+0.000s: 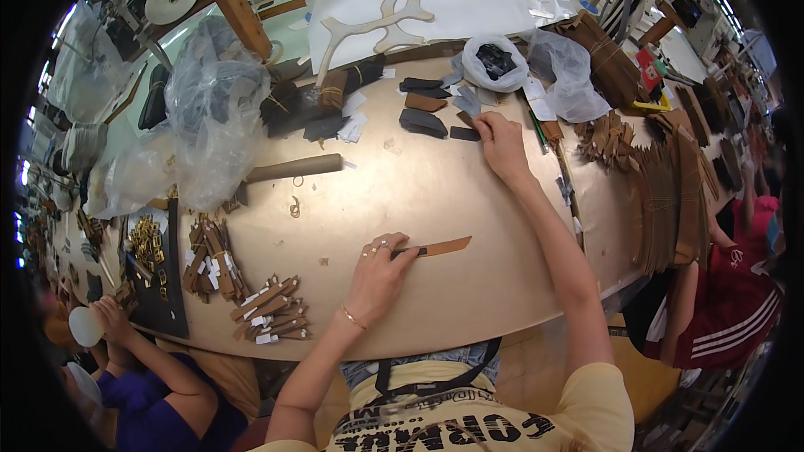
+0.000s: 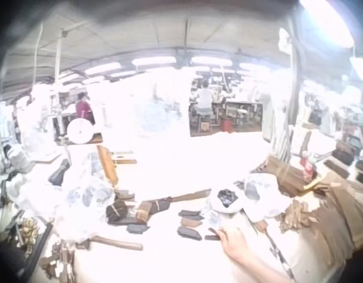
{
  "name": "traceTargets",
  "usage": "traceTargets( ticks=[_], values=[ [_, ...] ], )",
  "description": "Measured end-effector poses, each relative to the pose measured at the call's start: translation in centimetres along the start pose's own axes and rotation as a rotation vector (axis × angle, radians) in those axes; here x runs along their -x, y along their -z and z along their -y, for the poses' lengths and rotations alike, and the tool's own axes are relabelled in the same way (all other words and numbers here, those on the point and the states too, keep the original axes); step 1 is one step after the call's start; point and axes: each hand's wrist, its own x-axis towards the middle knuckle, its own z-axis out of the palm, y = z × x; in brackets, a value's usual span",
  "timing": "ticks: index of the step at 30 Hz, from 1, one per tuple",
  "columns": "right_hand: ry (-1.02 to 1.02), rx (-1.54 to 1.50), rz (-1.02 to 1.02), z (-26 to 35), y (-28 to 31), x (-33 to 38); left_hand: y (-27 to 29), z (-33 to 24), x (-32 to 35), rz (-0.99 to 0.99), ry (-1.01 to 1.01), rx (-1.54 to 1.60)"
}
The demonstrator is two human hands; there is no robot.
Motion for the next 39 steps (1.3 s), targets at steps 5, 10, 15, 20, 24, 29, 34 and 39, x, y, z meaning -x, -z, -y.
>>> traceTargets(
  ticks=[5,10,15,20,24,29,34,39],
  values=[
    [-0.386,-0.452,-0.148,-0.1,1.1,-0.2,-0.1,-0.1,-0.2,-0.05,-0.025,-0.033],
    [0.041,-0.062,-0.174,3.0,3.9,3.2,-0.2,0.0,0.0,-0.067,-0.042,-0.048],
    [0.375,0.149,0.115,5.8,5.5,10.2,-0.4,0.7,0.3,-0.015,-0.084,-0.073],
    [-0.056,-0.079,-0.127,5.0,6.1,12.6,-0.2,0.8,-0.1,-0.04,-0.12,-0.093],
    [-0.232,-0.29,0.02,5.1,6.7,12.4,0.4,0.2,-0.9,-0.017,-0.068,-0.059],
    [0.058,-0.072,0.128,5.6,5.4,9.9,0.6,-0.6,-2.4,0.012,0.096,0.048],
    [0.158,0.089,0.291,6.2,4.3,9.7,1.4,-1.3,-3.1,0.103,0.246,0.29],
    [0.114,0.081,0.33,7.9,4.7,13.2,2.8,-2.1,-2.1,0.208,0.303,0.55]
  ],
)
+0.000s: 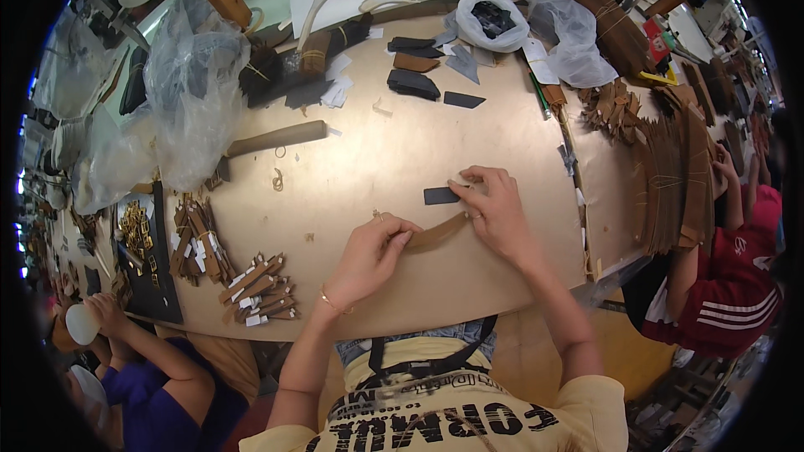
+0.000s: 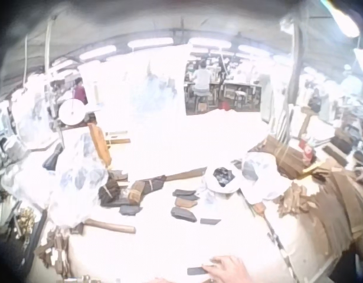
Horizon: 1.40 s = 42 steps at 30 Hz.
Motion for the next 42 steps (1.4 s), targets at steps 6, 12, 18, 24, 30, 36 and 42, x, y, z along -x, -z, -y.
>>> traceTargets(
  ticks=[6,12,18,24,30,36,42],
  values=[
    [-0.05,-0.089,-0.048,1.0,-0.3,2.1,0.7,-0.9,1.9,0.144,0.052,0.133],
    [-0.153,-0.288,-0.11,1.2,0.4,1.1,1.7,-1.7,1.6,0.114,0.049,0.083],
    [0.11,0.03,-0.083,0.1,0.3,-1.0,2.6,-2.9,1.6,0.147,0.029,0.168],
    [0.146,0.026,-0.073,-4.7,2.0,-6.3,2.5,-1.7,2.1,0.154,0.084,0.166],
    [0.152,-0.05,-0.154,-6.5,2.9,-14.9,1.4,0.9,2.9,0.074,0.141,0.117],
    [0.111,0.079,-0.109,-7.0,0.8,-25.1,0.2,2.0,2.9,-0.05,-0.006,-0.088],
    [0.146,0.126,0.126,-7.8,-0.4,-28.2,-0.4,1.7,2.7,-0.073,0.017,-0.172]
  ],
)
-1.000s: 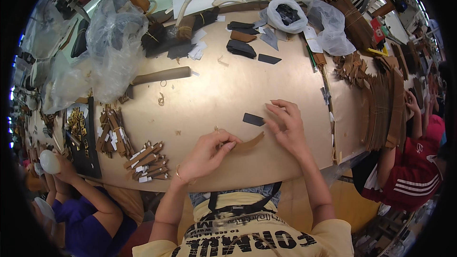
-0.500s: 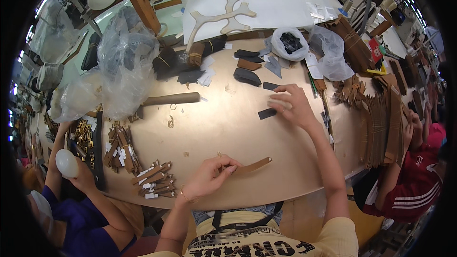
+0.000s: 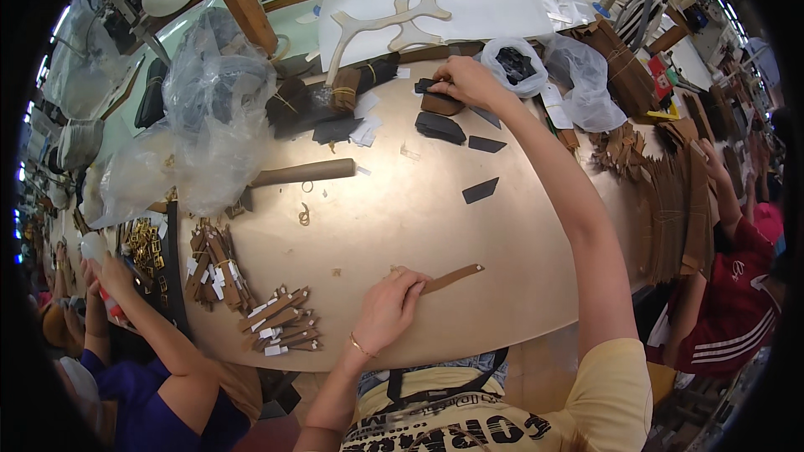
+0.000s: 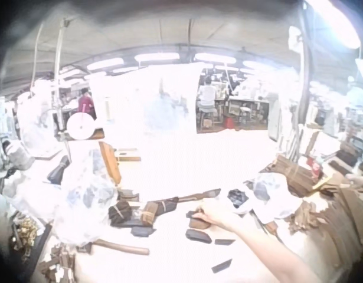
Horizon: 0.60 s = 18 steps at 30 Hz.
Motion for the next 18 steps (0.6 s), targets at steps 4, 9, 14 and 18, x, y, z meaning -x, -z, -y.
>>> traceTargets(
  ticks=[4,9,14,18],
  values=[
    [0.061,-0.091,-0.02,-0.6,-0.1,-0.1,0.2,-0.1,-0.3,-0.014,-0.014,0.021],
    [-0.073,-0.327,-0.034,-0.4,-0.3,0.5,0.9,0.0,-0.6,0.066,0.014,0.005],
    [-0.11,-0.342,-0.127,-0.2,-1.0,1.0,0.6,-0.1,-0.4,0.019,0.005,-0.005],
    [-0.088,-0.293,-0.203,0.1,-1.4,1.4,0.4,0.1,-0.4,0.011,0.011,-0.01]
  ],
)
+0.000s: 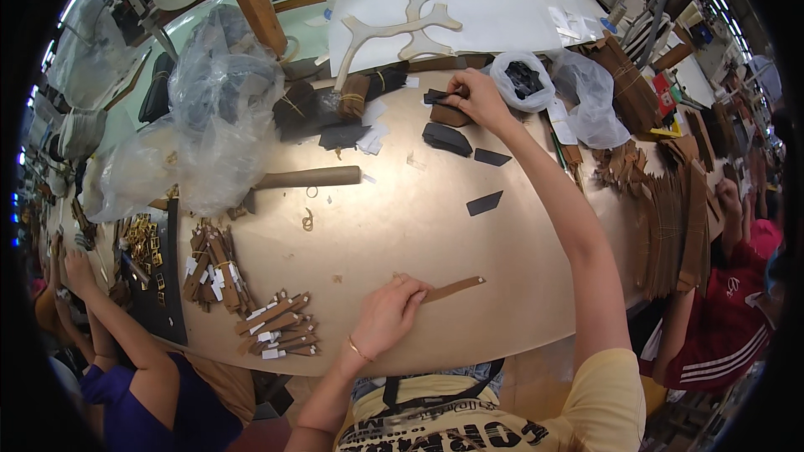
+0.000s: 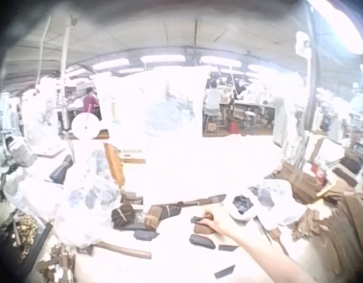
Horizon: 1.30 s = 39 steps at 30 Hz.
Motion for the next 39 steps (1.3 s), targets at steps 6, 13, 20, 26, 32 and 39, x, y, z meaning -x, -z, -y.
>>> traceTargets(
  ticks=[6,13,20,26,32,39],
  values=[
    [0.172,0.252,0.007,0.7,0.9,-0.2,-0.1,0.2,0.0,-0.024,-0.055,-0.007],
    [-0.05,0.092,0.329,0.3,2.6,-2.0,0.1,0.1,0.0,0.039,0.002,-0.035],
    [-0.135,0.032,0.405,-0.3,3.4,-2.9,-0.3,0.4,0.0,-0.032,-0.054,-0.022],
    [-0.291,-0.199,0.483,-1.1,4.3,-3.1,-0.3,0.4,0.1,-0.012,-0.033,-0.049],
    [-0.283,-0.12,0.505,0.1,4.4,-2.6,-0.5,0.4,0.0,-0.05,-0.047,-0.025],
    [-0.227,-0.364,0.568,2.0,5.7,0.1,-0.7,0.5,0.0,-0.056,-0.032,0.006]
  ],
)
